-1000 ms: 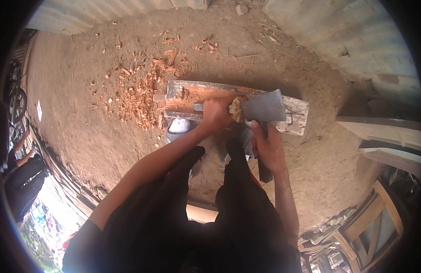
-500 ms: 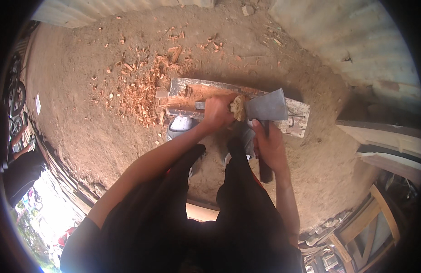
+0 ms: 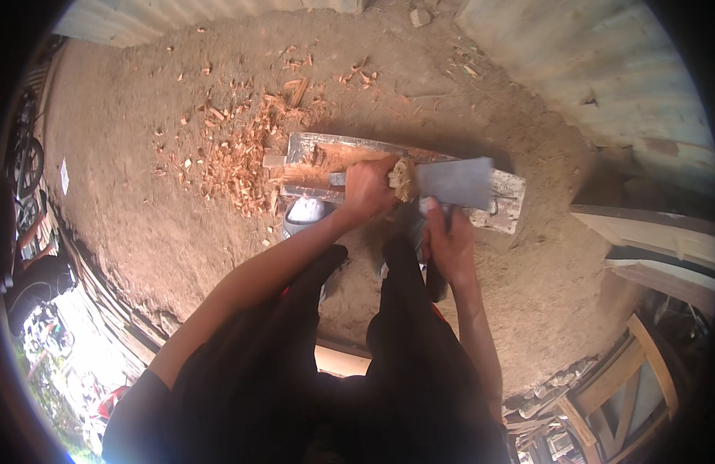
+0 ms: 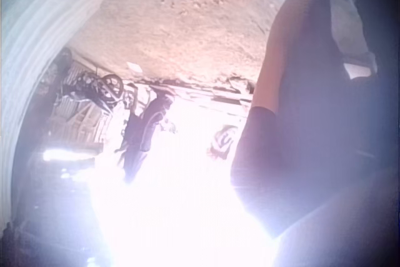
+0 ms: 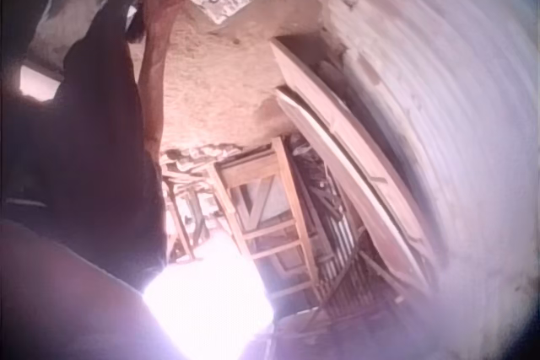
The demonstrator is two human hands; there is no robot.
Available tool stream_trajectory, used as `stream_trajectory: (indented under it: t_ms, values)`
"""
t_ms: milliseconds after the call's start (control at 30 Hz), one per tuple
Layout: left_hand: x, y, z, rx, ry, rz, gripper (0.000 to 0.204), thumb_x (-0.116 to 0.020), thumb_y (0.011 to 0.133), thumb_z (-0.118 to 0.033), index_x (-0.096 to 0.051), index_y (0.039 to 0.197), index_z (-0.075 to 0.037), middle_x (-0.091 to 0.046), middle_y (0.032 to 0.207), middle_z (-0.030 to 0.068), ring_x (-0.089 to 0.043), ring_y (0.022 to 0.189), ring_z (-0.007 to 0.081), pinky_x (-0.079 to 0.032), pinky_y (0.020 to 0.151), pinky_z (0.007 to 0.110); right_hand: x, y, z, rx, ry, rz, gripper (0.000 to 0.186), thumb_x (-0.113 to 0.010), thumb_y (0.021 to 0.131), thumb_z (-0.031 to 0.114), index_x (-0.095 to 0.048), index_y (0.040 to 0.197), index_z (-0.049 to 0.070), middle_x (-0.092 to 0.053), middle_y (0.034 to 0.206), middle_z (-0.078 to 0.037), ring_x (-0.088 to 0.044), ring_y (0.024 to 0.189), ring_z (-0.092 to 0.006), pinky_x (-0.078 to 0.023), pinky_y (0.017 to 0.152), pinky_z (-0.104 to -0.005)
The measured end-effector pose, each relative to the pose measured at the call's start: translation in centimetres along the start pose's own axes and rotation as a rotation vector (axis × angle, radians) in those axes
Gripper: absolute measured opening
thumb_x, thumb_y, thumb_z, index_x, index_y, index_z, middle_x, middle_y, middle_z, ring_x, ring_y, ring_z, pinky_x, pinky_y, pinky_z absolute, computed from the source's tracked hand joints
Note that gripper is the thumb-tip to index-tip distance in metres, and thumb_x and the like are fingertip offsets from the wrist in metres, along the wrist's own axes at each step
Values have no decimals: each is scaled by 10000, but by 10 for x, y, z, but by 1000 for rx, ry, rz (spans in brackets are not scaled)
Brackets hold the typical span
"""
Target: The person uses a small axe to chip away at a piece of wood placed on a wooden block. They repeatedly strike the wood, remove shavings by hand, and continue shaping the piece throughout the clip.
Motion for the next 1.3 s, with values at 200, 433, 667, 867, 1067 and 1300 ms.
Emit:
stream_trajectory:
  t_ms: [200, 433, 667, 867, 1067, 1300]
  values:
    - [-3, -1, 8, 2, 16, -9, 249, -735, 720, -207, -708, 963, -159, -725, 797, 141, -708, 770, 381, -520, 669, 510, 11, 2, 1, 23, 99, -31, 363, -564, 1073, 385, -530, 930, 53, -513, 623, -18, -505, 446, -117, -416, 409, -285]
    - [2, -4, 4, -11, 29, -27, 274, -759, 726, -240, -721, 985, -161, -738, 838, 138, -717, 790, 368, -522, 672, 502, 21, 10, 6, 33, -79, 99, 400, -578, 1061, 381, -569, 926, 5, -557, 614, -59, -541, 470, -142, -439, 438, -312]
    - [0, 0, 4, -28, 22, -21, 251, -733, 743, -234, -712, 983, -164, -734, 823, 131, -715, 786, 375, -517, 664, 508, 6, 9, -10, 41, -179, 83, 384, -545, 1078, 385, -553, 926, 32, -515, 620, -17, -503, 443, -115, -427, 412, -295]
    - [1, -3, 4, -10, 7, -1, 286, -734, 731, -233, -715, 1009, -172, -730, 795, 136, -713, 766, 376, -517, 666, 508, -1, 4, -16, -31, -68, -10, 418, -556, 1069, 387, -570, 964, -18, -543, 594, -45, -543, 465, -131, -444, 445, -308]
    - [2, -5, 7, -6, 23, 6, 342, -751, 701, -233, -722, 1036, -171, -735, 809, 140, -714, 764, 374, -527, 687, 505, 4, 1, -3, -7, 57, 11, 397, -570, 1064, 375, -568, 943, -4, -540, 617, -36, -537, 470, -131, -435, 441, -302]
    - [4, 2, 6, -5, 16, -26, 323, -752, 700, -239, -719, 1010, -155, -729, 815, 167, -707, 777, 399, -530, 707, 522, 13, 12, 3, 12, 41, 72, 416, -576, 1064, 387, -558, 898, 5, -537, 618, -28, -524, 465, -139, -432, 438, -289]
Point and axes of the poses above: each hand's wrist, its own y-axis towards the middle knuckle, its own x-axis out of the back of the hand, z = x × y, the point moved 2 cm from there along y, towards the middle knuckle
